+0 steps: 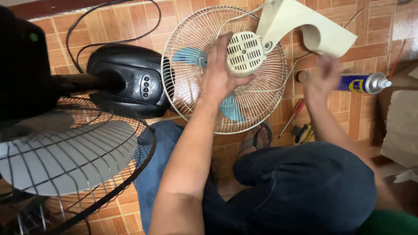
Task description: The person sits on the floor and disassembles a white pedestal fan, removing the front grille and motor housing. They use a screwdriver to loosen screws and pliers to manipulate components, then reassemble the fan parts.
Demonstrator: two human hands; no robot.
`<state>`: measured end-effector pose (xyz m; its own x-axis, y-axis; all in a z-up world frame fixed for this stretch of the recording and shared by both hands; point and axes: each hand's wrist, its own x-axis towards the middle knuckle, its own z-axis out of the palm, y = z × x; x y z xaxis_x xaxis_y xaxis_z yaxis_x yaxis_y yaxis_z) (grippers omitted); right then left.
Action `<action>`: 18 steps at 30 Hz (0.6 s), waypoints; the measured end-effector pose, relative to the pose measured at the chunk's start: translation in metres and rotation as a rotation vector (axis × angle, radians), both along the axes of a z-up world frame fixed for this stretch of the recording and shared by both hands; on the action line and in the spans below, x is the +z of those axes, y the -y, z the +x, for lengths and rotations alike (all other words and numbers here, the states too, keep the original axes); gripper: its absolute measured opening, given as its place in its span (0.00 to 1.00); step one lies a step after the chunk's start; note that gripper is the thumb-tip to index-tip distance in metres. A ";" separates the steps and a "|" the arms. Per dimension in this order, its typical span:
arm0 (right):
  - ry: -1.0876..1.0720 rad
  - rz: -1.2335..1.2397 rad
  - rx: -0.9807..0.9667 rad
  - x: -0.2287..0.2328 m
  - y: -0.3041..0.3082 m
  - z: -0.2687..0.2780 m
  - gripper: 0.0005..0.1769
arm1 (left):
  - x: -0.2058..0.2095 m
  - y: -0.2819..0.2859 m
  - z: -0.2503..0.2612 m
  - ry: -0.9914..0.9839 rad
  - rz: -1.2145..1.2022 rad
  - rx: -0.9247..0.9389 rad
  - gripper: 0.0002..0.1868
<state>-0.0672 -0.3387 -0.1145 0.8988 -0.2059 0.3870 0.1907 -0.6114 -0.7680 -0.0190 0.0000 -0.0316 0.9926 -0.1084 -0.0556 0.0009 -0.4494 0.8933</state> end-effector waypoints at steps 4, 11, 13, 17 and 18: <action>-0.495 -0.543 -0.468 -0.077 0.054 -0.077 0.25 | 0.005 -0.001 -0.007 0.037 0.027 0.001 0.70; -0.621 -0.398 -0.482 -0.092 0.060 -0.113 0.13 | -0.007 0.006 -0.015 0.113 0.097 0.022 0.70; -0.512 -0.372 -0.437 -0.070 0.061 -0.098 0.07 | -0.005 0.002 -0.008 0.149 0.098 0.023 0.70; -0.250 0.152 -0.175 0.071 0.037 -0.036 0.05 | 0.002 -0.003 -0.012 0.224 0.103 -0.005 0.70; -0.250 0.277 -0.151 0.109 0.024 -0.012 0.04 | 0.004 -0.004 -0.011 0.284 0.111 -0.017 0.71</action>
<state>-0.0793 -0.3625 -0.0058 0.9099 -0.4085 0.0721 -0.0987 -0.3819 -0.9189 -0.0297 0.0039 -0.0272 0.9682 -0.1340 0.2111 -0.2499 -0.5425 0.8020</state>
